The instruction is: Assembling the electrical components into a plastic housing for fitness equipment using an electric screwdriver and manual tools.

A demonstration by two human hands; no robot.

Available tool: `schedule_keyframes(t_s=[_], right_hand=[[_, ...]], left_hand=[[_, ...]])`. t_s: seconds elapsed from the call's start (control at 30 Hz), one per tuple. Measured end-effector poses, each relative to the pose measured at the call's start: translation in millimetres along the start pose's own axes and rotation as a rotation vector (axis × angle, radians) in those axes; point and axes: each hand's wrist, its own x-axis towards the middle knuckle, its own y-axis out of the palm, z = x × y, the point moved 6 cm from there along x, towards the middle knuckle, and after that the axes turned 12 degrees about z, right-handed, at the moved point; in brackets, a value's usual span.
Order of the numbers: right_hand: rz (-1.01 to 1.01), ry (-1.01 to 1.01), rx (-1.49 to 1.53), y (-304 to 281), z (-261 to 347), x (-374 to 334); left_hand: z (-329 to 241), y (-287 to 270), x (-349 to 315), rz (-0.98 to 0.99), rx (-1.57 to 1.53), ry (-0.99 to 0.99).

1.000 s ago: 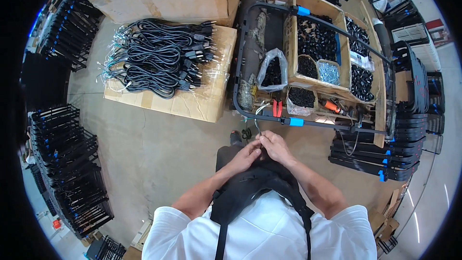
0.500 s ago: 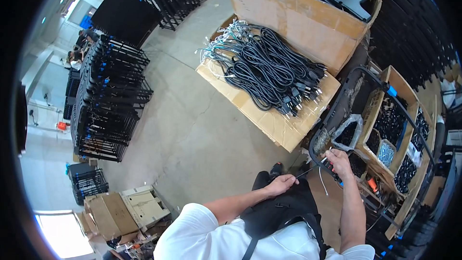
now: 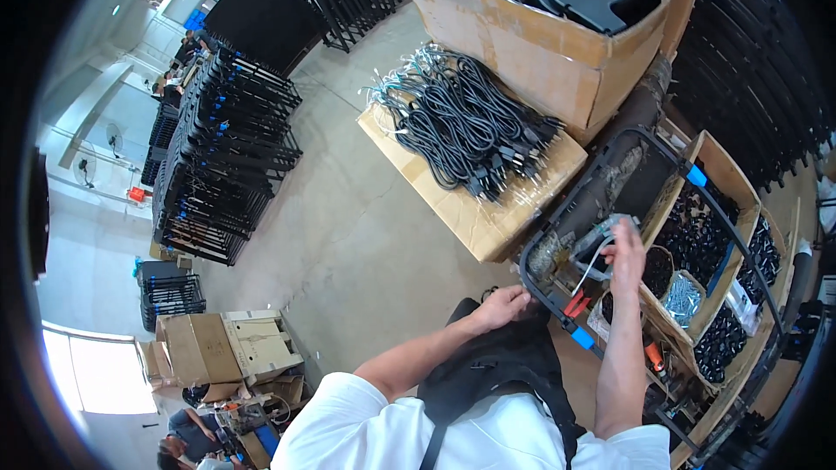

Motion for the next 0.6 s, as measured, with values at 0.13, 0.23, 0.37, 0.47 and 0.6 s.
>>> schedule_keyframes(t_s=[0.13, 0.23, 0.37, 0.47, 0.6], right_hand=[[0.418, 0.339, -0.348, -6.7, -65.1, -12.9], [0.51, 0.257, -0.275, 32.0, -75.0, -21.6], [0.486, 0.256, -0.536, 36.5, -73.6, -11.7], [0.491, 0.331, -0.704, 38.1, -74.4, -4.2], [0.327, 0.094, -0.591, 45.8, -64.6, -9.3]], left_hand=[[-4.0, 15.8, 5.5, -0.115, -0.08, -0.012], [19.9, 16.4, 11.4, -0.093, -0.259, 0.005], [-1.2, 21.6, 5.1, -0.066, -0.373, -0.018], [-4.4, 21.1, 4.3, -0.039, -0.413, -0.011], [1.6, 20.2, 5.3, -0.01, -0.461, 0.013]])
